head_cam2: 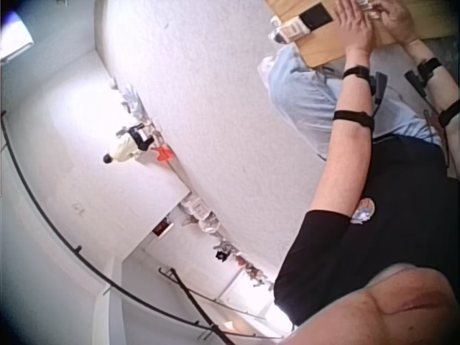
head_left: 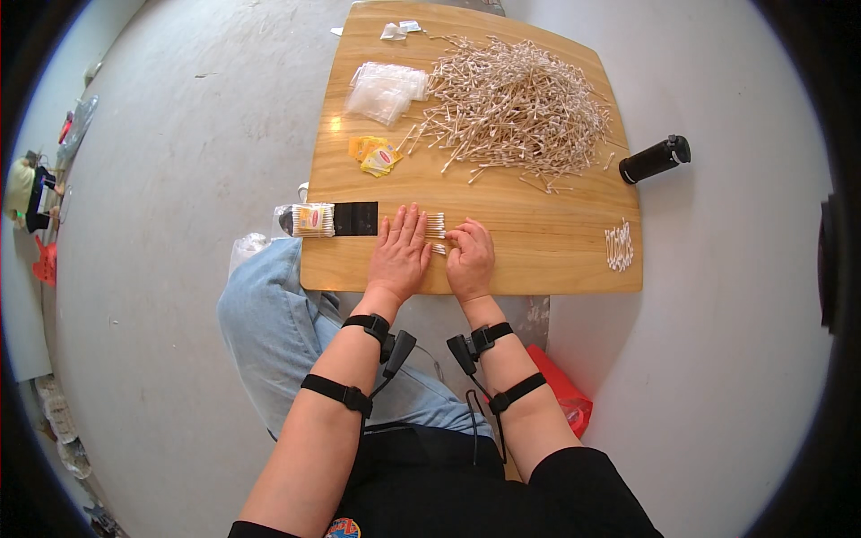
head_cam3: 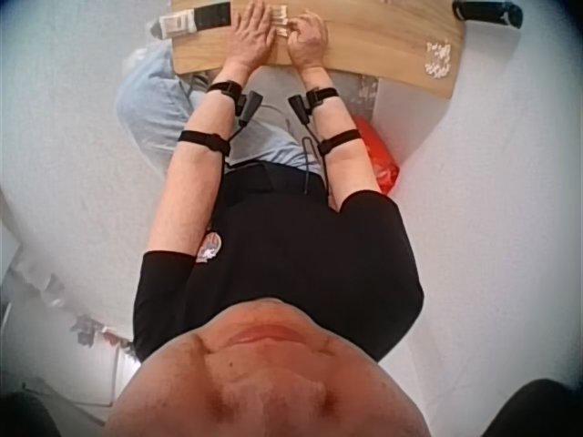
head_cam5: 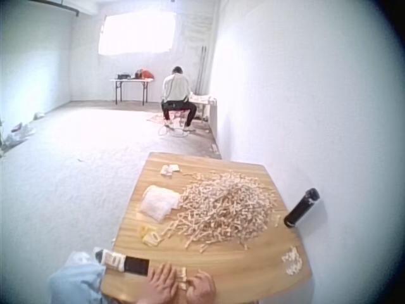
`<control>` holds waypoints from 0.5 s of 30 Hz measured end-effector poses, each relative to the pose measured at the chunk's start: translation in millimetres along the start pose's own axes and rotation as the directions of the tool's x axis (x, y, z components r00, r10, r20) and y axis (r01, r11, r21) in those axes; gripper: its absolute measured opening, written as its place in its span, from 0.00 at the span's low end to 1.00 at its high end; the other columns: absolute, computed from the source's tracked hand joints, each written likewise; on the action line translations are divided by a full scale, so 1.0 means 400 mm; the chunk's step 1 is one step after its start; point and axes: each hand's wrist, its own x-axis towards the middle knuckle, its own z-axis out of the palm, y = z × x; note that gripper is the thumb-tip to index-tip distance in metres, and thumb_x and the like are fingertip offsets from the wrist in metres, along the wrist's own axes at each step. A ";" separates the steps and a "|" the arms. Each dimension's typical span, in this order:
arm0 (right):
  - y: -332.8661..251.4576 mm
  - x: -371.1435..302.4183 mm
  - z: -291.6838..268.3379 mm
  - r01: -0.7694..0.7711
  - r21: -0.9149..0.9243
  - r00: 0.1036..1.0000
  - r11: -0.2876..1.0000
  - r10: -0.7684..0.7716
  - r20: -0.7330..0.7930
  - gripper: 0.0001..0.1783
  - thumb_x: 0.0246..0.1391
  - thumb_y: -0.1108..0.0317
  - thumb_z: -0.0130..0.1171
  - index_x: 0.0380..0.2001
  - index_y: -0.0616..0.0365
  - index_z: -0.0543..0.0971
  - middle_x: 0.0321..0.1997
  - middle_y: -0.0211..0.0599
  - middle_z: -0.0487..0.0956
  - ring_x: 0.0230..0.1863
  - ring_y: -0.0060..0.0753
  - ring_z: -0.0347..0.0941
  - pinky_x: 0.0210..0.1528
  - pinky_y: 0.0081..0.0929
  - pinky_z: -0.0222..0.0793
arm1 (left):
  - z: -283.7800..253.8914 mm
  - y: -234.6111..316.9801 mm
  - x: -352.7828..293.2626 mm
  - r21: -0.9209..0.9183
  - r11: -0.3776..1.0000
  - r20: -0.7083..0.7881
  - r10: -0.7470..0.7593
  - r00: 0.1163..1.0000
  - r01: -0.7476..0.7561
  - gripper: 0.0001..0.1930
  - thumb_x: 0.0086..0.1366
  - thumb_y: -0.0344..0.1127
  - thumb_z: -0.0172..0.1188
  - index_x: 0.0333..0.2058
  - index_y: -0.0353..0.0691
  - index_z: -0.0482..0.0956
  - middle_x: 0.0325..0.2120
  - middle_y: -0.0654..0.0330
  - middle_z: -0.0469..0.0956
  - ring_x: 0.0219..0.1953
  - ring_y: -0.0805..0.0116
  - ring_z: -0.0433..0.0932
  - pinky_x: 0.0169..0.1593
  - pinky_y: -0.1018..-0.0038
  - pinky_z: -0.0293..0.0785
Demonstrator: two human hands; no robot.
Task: The recorder is counting cotton swabs, arranging them into small bundles, and placing them into a small plastic bag.
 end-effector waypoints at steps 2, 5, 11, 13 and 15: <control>0.003 -0.001 -0.001 0.009 0.015 1.000 1.000 -0.010 0.020 0.10 0.39 0.81 0.53 0.26 0.57 0.80 0.36 0.40 0.76 0.52 0.48 0.71 0.58 0.42 0.66 | 0.000 -0.001 0.000 0.004 1.000 -0.001 0.001 1.000 -0.001 0.30 0.71 0.49 0.43 0.67 0.42 0.58 0.70 0.57 0.52 0.72 0.60 0.48 0.72 0.59 0.41; 0.002 -0.001 -0.001 0.016 0.011 0.999 1.000 -0.016 0.028 0.12 0.39 0.80 0.54 0.28 0.56 0.80 0.36 0.39 0.76 0.52 0.48 0.71 0.57 0.43 0.66 | 0.000 -0.003 -0.001 0.010 1.000 -0.004 0.004 1.000 -0.004 0.30 0.71 0.49 0.43 0.67 0.42 0.58 0.70 0.57 0.52 0.72 0.59 0.48 0.72 0.58 0.41; -0.009 0.004 -0.003 0.014 -0.006 0.999 1.000 -0.014 0.033 0.13 0.40 0.79 0.55 0.32 0.54 0.81 0.39 0.38 0.76 0.52 0.48 0.71 0.57 0.43 0.65 | -0.002 -0.002 -0.002 0.010 1.000 -0.022 0.014 1.000 -0.013 0.30 0.71 0.49 0.44 0.67 0.42 0.58 0.70 0.56 0.53 0.72 0.59 0.49 0.72 0.58 0.41; -0.011 0.005 -0.004 0.015 -0.010 0.999 1.000 -0.015 0.036 0.13 0.41 0.79 0.55 0.32 0.54 0.81 0.39 0.38 0.76 0.53 0.48 0.71 0.57 0.43 0.65 | 0.000 -0.003 -0.002 0.004 1.000 -0.027 0.012 1.000 -0.012 0.30 0.71 0.49 0.44 0.67 0.42 0.58 0.70 0.56 0.53 0.72 0.60 0.49 0.72 0.58 0.41; -0.013 0.005 -0.004 0.015 -0.016 0.999 1.000 -0.015 0.039 0.13 0.41 0.79 0.56 0.32 0.54 0.81 0.39 0.38 0.76 0.53 0.48 0.71 0.57 0.43 0.65 | 0.002 -0.003 -0.003 0.003 1.000 -0.030 0.013 0.999 -0.012 0.30 0.70 0.49 0.44 0.67 0.42 0.59 0.69 0.56 0.53 0.72 0.60 0.49 0.72 0.58 0.41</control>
